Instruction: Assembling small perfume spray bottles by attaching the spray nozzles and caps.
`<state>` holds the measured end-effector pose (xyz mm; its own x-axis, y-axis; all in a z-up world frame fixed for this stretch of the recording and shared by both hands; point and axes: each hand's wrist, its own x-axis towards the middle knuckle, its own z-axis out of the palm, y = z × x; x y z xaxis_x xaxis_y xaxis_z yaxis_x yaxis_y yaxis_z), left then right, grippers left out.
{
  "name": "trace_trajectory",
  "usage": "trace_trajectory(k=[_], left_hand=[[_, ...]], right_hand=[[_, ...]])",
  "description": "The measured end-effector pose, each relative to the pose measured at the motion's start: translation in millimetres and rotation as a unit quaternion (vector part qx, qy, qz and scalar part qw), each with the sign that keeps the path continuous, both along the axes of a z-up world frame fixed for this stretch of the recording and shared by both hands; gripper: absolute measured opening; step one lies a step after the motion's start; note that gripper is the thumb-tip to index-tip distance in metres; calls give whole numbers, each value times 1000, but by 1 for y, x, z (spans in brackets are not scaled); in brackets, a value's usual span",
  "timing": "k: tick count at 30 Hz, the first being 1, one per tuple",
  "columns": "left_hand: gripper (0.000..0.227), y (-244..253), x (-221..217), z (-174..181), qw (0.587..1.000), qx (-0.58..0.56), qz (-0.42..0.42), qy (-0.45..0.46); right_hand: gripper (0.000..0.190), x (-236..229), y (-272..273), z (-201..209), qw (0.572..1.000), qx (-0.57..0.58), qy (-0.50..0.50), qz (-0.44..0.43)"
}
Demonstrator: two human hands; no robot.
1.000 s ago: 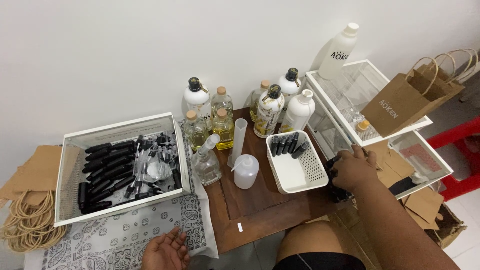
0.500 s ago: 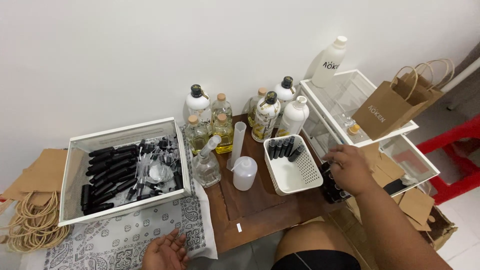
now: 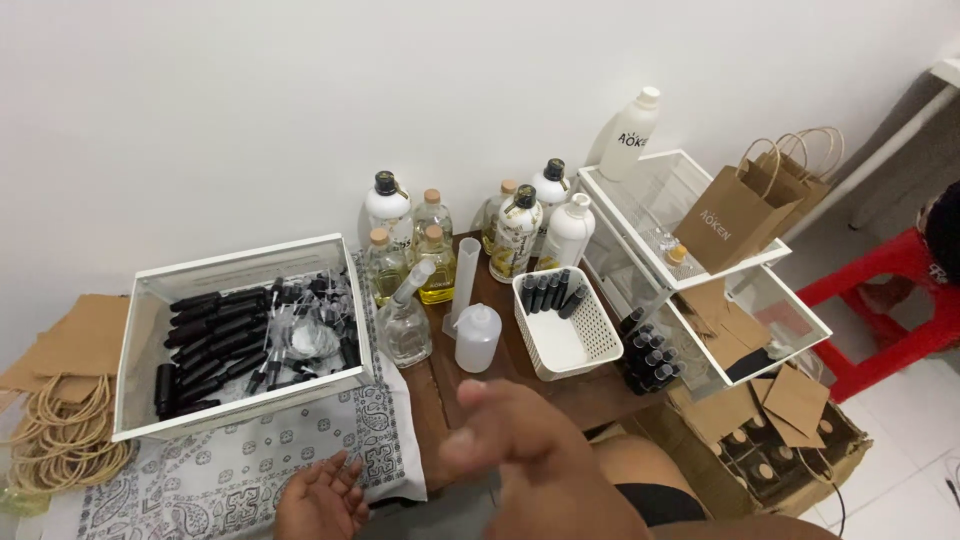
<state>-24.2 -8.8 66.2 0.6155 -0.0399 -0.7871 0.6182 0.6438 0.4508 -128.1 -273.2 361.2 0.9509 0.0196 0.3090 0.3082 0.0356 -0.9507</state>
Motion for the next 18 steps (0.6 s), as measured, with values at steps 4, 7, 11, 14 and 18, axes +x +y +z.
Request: trace_trajectory(k=[4,7,11,14,18], left_hand=[[49,19,1,-37,999,-37,1,7],[49,29,1,-53,998,-63,-4,-16],[49,28,-1,-48,997,-58,6,-41],[49,20,0,-33,998,-50,14,-36],[44,23,8,-50,997,-72,-10,-11]], right_hand=[[19,-26,44,34,969,-36,-197,-144],[2,-29,46,45,973,-52,-208,-90],[10,-39,49,51,982,-18,-165,-87],[23,-42,48,52,991,85,-86,-55],[19,-39,56,60,984,68,-65,-155]])
